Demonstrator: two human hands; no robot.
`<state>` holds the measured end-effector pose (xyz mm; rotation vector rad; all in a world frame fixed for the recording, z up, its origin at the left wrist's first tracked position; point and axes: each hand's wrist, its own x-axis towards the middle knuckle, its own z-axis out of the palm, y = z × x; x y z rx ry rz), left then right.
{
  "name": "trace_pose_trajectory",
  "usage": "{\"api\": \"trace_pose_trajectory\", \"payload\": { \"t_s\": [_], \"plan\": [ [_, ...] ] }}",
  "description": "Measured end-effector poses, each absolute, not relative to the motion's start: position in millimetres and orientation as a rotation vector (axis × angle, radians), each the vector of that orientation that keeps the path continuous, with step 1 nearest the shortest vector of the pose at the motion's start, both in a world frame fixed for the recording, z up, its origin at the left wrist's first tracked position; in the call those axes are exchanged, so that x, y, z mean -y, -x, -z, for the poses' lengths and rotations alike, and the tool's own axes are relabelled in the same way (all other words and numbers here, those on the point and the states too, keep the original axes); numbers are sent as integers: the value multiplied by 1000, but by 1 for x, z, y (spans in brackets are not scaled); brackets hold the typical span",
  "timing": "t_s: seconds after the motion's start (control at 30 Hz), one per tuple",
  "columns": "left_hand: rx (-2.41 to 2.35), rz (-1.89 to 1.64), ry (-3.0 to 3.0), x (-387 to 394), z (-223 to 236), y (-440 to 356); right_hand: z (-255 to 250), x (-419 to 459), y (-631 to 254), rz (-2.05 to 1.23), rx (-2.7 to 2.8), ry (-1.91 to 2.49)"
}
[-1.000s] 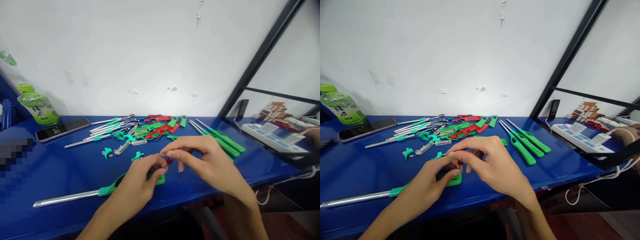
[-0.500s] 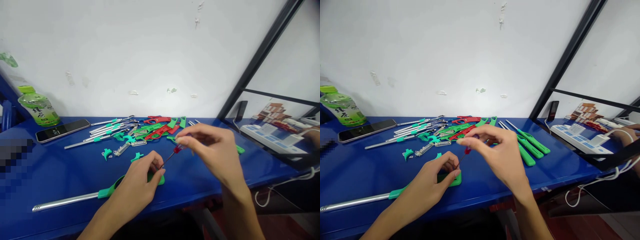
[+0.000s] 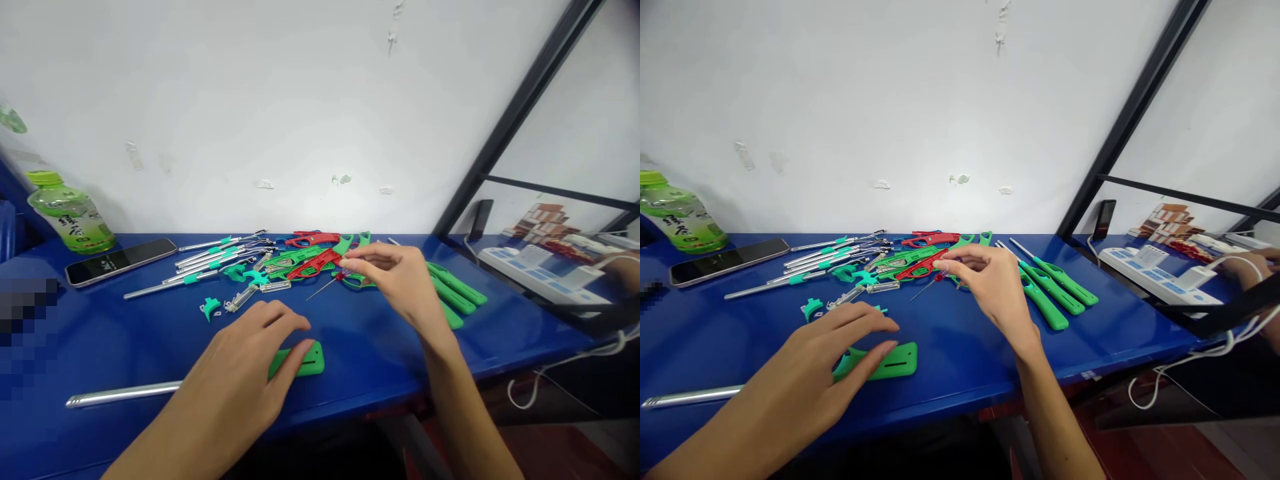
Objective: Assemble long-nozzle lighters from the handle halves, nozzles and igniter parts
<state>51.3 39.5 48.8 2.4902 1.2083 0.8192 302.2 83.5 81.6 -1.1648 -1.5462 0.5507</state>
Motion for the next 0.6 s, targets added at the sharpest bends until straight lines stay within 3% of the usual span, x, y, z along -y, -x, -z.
{"api": "trace_pose_trajectory", "payload": {
  "t_s": [0.37,0.5,0.6],
  "plan": [
    [-1446,-81,-2631,-33,-53,-35,-59,-92,-305,-543,2030,1489],
    [-1422,-4,-2692,-33,-62,-42,-61,-89,-298,-478,2097,1527],
    [-1369,-178,-2866,-31,-63,-41,-72,-80,-291,-507,2126,1438]
  ]
}}
